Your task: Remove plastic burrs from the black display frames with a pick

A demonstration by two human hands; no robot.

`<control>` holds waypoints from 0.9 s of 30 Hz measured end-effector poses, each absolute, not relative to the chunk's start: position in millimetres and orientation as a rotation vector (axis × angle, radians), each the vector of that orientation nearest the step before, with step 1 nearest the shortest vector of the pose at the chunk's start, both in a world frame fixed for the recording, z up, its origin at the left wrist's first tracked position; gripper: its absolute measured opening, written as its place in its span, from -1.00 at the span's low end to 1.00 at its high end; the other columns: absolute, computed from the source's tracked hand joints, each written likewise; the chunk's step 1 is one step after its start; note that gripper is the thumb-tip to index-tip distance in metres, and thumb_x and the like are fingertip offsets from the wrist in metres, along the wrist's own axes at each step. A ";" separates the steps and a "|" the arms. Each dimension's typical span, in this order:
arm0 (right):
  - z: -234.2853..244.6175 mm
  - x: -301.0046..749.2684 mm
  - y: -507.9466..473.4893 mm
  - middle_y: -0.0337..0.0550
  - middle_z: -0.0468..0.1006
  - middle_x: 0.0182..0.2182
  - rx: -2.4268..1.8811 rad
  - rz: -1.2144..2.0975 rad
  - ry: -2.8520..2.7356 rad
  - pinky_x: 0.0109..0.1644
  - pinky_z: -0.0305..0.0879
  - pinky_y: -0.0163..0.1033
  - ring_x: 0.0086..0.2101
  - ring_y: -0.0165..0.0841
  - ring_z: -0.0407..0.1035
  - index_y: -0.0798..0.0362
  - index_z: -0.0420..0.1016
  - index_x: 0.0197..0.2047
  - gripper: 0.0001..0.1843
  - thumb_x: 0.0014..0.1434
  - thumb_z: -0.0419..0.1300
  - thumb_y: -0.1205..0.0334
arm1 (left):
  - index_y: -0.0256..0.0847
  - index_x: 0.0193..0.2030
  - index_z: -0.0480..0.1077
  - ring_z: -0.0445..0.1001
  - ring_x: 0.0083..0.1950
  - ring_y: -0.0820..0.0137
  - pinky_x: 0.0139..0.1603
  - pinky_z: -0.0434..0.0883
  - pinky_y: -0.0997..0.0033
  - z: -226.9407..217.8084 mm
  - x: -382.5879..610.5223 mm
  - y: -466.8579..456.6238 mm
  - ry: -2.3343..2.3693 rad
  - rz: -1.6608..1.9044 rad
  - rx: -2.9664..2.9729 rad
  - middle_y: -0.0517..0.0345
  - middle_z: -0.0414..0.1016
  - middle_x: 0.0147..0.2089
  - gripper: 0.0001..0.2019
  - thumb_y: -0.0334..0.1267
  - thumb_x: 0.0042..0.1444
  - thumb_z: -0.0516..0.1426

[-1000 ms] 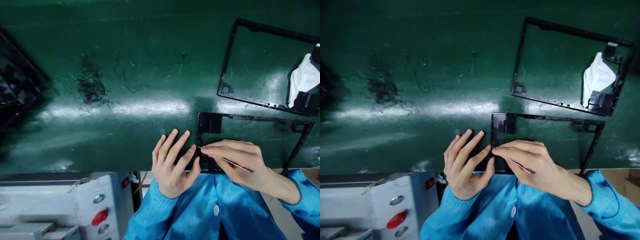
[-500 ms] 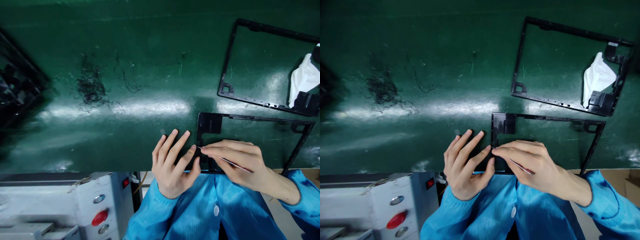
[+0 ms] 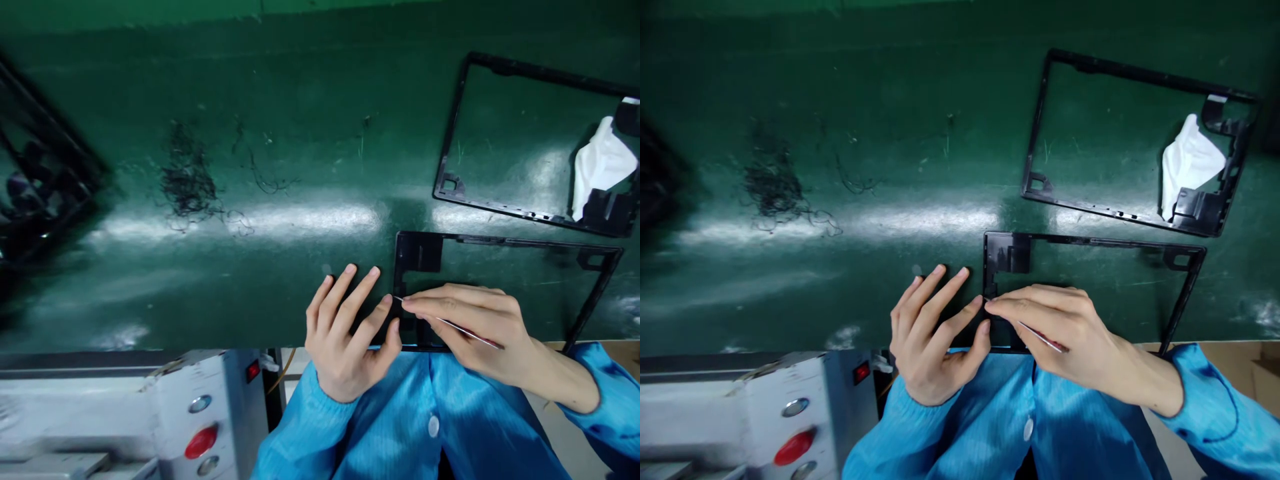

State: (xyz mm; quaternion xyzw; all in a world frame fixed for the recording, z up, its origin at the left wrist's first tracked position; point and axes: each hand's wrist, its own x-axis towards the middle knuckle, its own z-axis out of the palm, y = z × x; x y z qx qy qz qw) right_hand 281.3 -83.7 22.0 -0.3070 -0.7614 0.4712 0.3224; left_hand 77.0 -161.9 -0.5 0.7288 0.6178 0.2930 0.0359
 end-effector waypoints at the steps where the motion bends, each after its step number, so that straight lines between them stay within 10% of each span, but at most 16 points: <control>1: 21.3 281.4 -84.1 0.04 0.75 -0.02 -0.805 1.239 -2.000 0.09 0.62 -0.32 -0.01 -0.32 0.66 0.23 0.64 0.14 -0.72 0.42 0.26 0.57 | -0.19 -0.04 0.57 0.53 0.39 -0.06 0.38 0.42 -0.14 -0.5 77.0 -162.0 1.898 0.900 2.239 -0.20 0.68 0.20 -0.81 -0.35 0.19 0.29; 18: 19.6 282.7 -85.4 0.00 0.73 0.01 -0.856 1.310 -1.916 0.04 0.62 -0.31 -0.03 -0.31 0.66 0.18 0.63 0.18 -0.69 0.43 0.28 0.55 | -0.21 -0.04 0.57 0.52 0.39 -0.07 0.37 0.42 -0.17 -2.0 76.0 -162.5 1.887 0.892 2.257 -0.23 0.67 0.20 -0.81 -0.37 0.19 0.30; 27: 67.7 283.0 -41.7 -0.15 0.70 -0.28 -1.020 0.994 -2.031 -0.27 0.47 -0.25 -0.32 -0.37 0.57 0.11 0.64 -0.13 -0.91 0.44 0.31 0.43 | -0.22 -0.01 0.53 0.52 0.36 -0.10 0.33 0.41 -0.19 5.6 77.1 -159.8 1.877 0.905 2.188 -0.23 0.65 0.19 -0.80 -0.40 0.22 0.29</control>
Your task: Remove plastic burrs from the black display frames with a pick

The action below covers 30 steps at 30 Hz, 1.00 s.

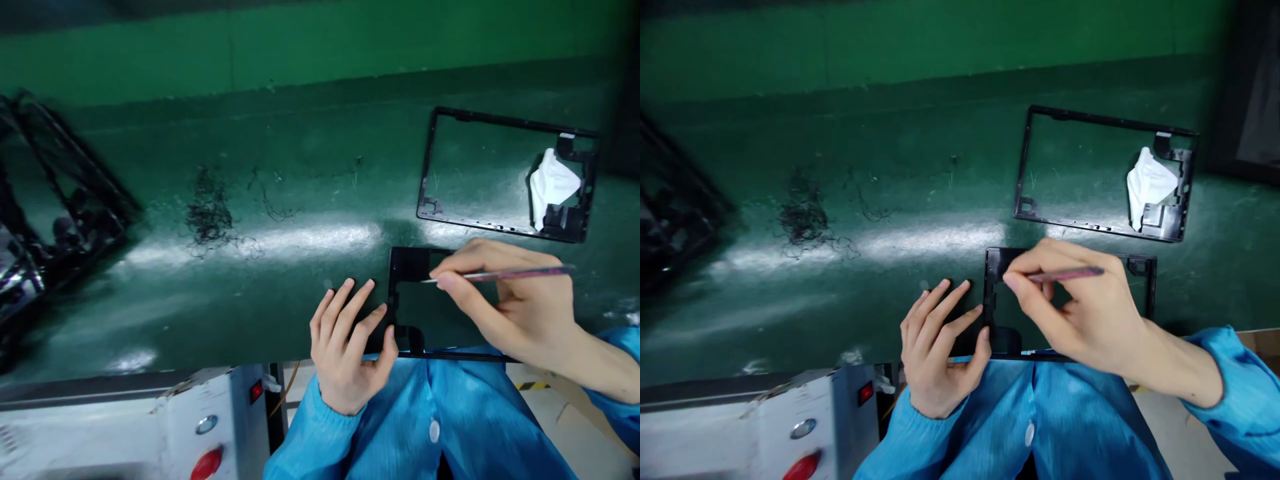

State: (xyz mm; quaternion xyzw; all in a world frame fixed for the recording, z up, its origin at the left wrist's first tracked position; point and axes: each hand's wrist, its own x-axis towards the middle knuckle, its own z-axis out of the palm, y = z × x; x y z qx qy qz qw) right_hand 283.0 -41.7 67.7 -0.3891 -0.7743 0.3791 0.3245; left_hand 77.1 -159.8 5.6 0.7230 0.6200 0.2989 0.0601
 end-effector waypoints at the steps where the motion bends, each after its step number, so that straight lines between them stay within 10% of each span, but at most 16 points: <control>1: 67.6 280.0 -36.4 -0.15 0.70 -0.27 -1.016 0.962 -2.043 -0.26 0.46 -0.25 -0.32 -0.37 0.57 0.11 0.64 -0.13 -0.91 0.44 0.30 0.43 | -0.21 -0.01 0.53 0.55 0.28 -0.07 0.27 0.43 -0.15 8.3 77.4 -155.5 1.897 0.905 2.169 -0.20 0.67 0.13 -0.80 -0.38 0.23 0.29; 9: 22.8 260.0 -29.6 -0.12 0.74 -0.28 -0.955 0.857 -1.912 -0.33 0.52 -0.32 -0.39 -0.40 0.58 0.15 0.66 -0.14 -0.91 0.36 0.32 0.48 | -0.23 -0.10 0.51 0.39 -0.34 0.32 -0.27 0.35 0.24 10.1 86.6 -104.1 1.977 0.923 1.999 0.19 0.43 -0.36 -0.95 -0.31 0.36 0.26; 30: 18.0 264.6 -33.8 -0.06 0.75 -0.17 -0.909 0.943 -1.982 -0.27 0.66 -0.25 -0.26 -0.28 0.68 0.06 0.64 0.06 -0.77 0.42 0.27 0.49 | -0.15 -0.18 0.41 0.34 -0.39 0.39 -0.31 0.24 0.27 12.8 86.5 -105.3 1.935 0.897 1.972 0.32 0.37 -0.42 -0.83 -0.47 0.30 0.29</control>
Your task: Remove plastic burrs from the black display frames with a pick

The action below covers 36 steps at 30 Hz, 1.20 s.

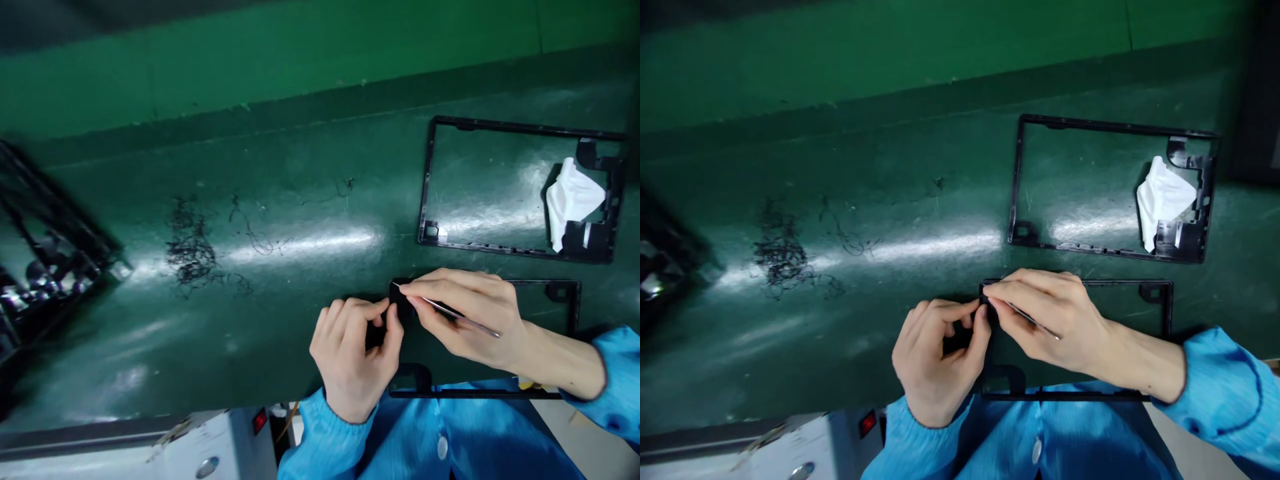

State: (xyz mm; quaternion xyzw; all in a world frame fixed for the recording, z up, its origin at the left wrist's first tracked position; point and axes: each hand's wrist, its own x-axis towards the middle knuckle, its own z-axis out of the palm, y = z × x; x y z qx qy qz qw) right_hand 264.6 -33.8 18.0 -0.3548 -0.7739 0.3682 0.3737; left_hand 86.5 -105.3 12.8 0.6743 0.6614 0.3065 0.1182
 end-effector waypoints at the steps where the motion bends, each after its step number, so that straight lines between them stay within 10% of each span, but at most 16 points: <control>1: 17.9 265.0 -33.5 -0.05 0.75 -0.17 -0.897 0.948 -1.979 -0.24 0.67 -0.25 -0.24 -0.28 0.68 0.08 0.64 0.06 -0.77 0.42 0.27 0.50 | -0.15 -0.18 0.41 0.34 -0.38 0.39 -0.31 0.24 0.27 12.7 86.4 -105.3 1.935 0.898 1.971 0.32 0.37 -0.42 -0.83 -0.47 0.30 0.29; 36: 19.4 268.2 -32.6 -0.10 0.78 -0.11 -0.906 1.000 -1.936 -0.18 0.76 -0.23 -0.16 -0.24 0.71 0.00 0.70 0.13 -0.65 0.40 0.28 0.52 | -0.15 -0.19 0.41 0.32 -0.38 0.41 -0.31 0.23 0.28 13.4 86.1 -104.5 1.920 0.902 1.954 0.32 0.36 -0.43 -0.83 -0.47 0.31 0.29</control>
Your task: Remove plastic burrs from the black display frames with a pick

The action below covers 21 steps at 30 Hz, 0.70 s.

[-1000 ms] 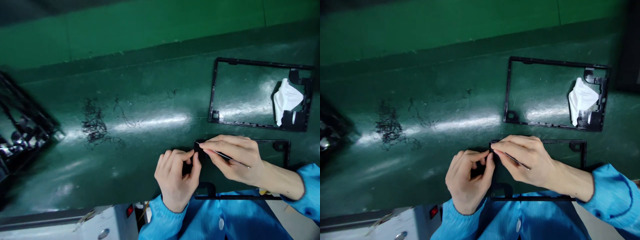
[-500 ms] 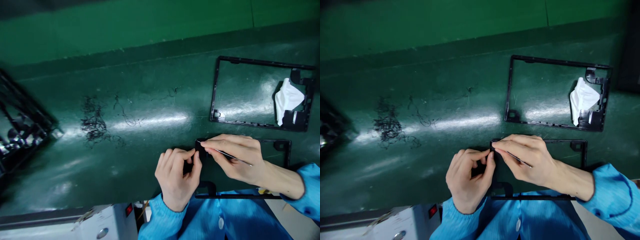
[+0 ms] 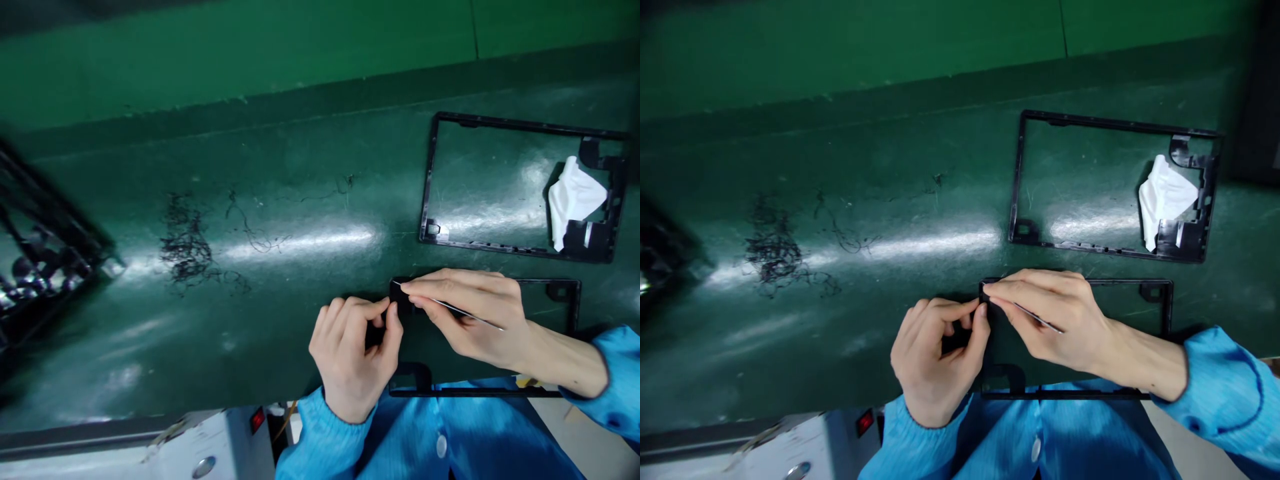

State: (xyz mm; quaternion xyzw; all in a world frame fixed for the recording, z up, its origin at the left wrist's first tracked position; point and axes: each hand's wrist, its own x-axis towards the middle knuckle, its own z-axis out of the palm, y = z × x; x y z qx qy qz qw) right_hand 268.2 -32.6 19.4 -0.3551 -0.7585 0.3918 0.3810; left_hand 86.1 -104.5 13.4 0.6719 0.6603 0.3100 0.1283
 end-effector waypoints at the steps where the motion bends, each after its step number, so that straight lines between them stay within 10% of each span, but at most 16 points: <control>1: 19.2 268.2 -32.4 -0.10 0.79 -0.11 -0.895 0.998 -1.943 -0.18 0.76 -0.22 -0.16 -0.24 0.71 0.00 0.69 0.14 -0.65 0.40 0.28 0.52 | -0.15 -0.19 0.41 0.32 -0.38 0.41 -0.31 0.23 0.28 13.5 85.9 -104.5 1.919 0.899 1.955 0.32 0.36 -0.43 -0.83 -0.47 0.31 0.29; 21: 19.0 268.4 -31.9 -0.02 0.78 -0.14 -0.882 1.009 -1.923 -0.11 0.73 -0.30 -0.17 -0.28 0.71 0.12 0.70 0.05 -0.73 0.38 0.30 0.55 | -0.17 -0.19 0.42 0.34 -0.38 0.43 -0.31 0.24 0.30 13.6 85.9 -103.7 1.920 0.909 1.966 0.32 0.37 -0.43 -0.83 -0.48 0.30 0.30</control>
